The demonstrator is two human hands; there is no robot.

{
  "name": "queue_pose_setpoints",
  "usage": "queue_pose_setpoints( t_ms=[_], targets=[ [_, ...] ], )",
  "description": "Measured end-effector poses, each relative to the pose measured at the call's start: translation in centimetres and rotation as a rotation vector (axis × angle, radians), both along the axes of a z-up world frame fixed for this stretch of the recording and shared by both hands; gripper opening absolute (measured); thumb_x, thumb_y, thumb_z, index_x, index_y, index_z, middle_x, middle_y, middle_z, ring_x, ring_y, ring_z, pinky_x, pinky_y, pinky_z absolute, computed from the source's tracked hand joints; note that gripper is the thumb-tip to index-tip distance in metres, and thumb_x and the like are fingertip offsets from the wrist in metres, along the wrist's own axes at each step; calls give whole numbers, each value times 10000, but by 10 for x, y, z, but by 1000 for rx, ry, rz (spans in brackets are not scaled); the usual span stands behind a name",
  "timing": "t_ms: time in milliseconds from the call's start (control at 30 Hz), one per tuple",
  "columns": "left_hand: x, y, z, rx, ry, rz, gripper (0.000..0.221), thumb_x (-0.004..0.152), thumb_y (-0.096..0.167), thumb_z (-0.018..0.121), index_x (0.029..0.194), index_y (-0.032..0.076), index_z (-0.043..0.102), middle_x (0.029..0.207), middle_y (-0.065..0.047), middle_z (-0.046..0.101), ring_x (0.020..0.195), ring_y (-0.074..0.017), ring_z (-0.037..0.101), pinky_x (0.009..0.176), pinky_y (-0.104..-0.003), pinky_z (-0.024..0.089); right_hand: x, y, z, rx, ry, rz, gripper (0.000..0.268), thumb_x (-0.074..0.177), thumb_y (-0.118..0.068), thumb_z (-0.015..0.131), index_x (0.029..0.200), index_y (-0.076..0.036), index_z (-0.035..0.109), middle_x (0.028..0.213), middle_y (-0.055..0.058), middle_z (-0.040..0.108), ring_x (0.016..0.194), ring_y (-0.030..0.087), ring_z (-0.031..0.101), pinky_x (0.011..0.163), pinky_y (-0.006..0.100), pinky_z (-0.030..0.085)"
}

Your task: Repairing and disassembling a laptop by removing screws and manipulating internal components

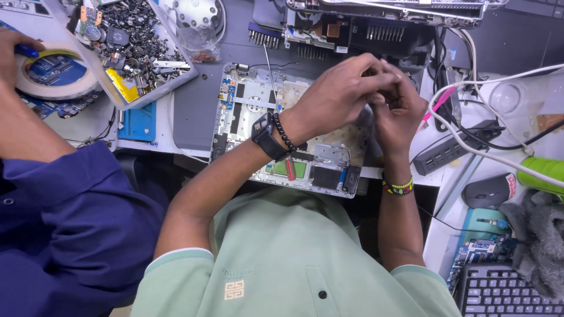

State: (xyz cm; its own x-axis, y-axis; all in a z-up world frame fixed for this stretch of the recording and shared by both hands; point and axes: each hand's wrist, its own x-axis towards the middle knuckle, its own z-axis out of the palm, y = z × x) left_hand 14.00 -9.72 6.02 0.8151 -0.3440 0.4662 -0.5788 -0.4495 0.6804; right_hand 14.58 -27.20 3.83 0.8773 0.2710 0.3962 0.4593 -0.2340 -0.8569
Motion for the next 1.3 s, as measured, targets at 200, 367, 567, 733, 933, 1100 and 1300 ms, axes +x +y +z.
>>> queue_pose_setpoints(
  t_ms=[200, 367, 567, 733, 933, 1100, 1300],
  targets=[
    [5, -7, -12, -52, -113, 125, 137, 888, -1, 691, 987, 80, 643, 808, -52, 587, 738, -264, 577, 610, -411, 464, 2, -6, -17, -22, -9, -97, 170, 957, 110, 760, 1093, 61, 670, 990, 164, 700, 890, 207, 694, 808, 291, 593],
    [3, -6, -9, -1, -159, 25, 422, 716, -167, 575, 1049, 80, 655, 857, -69, 651, 778, -277, 547, 620, -408, 475, 8, -13, -3, -106, 35, 116, 175, 856, 156, 652, 982, 38, 672, 931, 92, 653, 859, 152, 564, 746, 294, 464],
    [11, -8, -12, 55, -152, -54, 375, 735, -187, 545, 965, 103, 604, 696, -51, 511, 745, -253, 493, 544, -421, 434, 9, -24, -40, -242, -102, -1, 228, 900, 112, 712, 796, -52, 593, 728, -4, 501, 743, 83, 426, 645, 316, 373],
    [19, -1, -5, 28, -176, -124, 383, 737, -200, 578, 965, 108, 593, 752, -23, 611, 747, -247, 474, 571, -391, 397, 1, -19, -54, -325, -180, -257, 260, 885, 60, 790, 828, -82, 580, 660, 6, 404, 688, 73, 365, 578, 338, 332],
    [9, -5, -28, -314, 33, -67, 525, 844, 17, 896, 1297, 118, 651, 1289, -76, 682, 1083, -365, 721, 906, -476, 633, 1, -19, -54, -199, -167, -237, 118, 881, 30, 810, 849, -71, 759, 578, 70, 589, 483, 286, 398, 563, 306, 448],
    [10, -21, -51, -43, -148, 166, 191, 859, 43, 662, 1010, 160, 669, 937, -8, 671, 862, -277, 695, 742, -393, 594, 13, -37, -59, -261, -119, -96, 262, 879, 97, 723, 741, -88, 600, 552, 60, 479, 613, 82, 342, 589, 295, 441],
    [15, -27, -59, -71, -174, 195, 234, 836, 5, 634, 1027, 130, 684, 921, -16, 652, 857, -274, 690, 753, -381, 595, 12, -28, -44, -267, -148, -59, 152, 931, 139, 685, 919, -12, 700, 693, 156, 632, 662, 477, 589, 619, 381, 488]
  ],
)
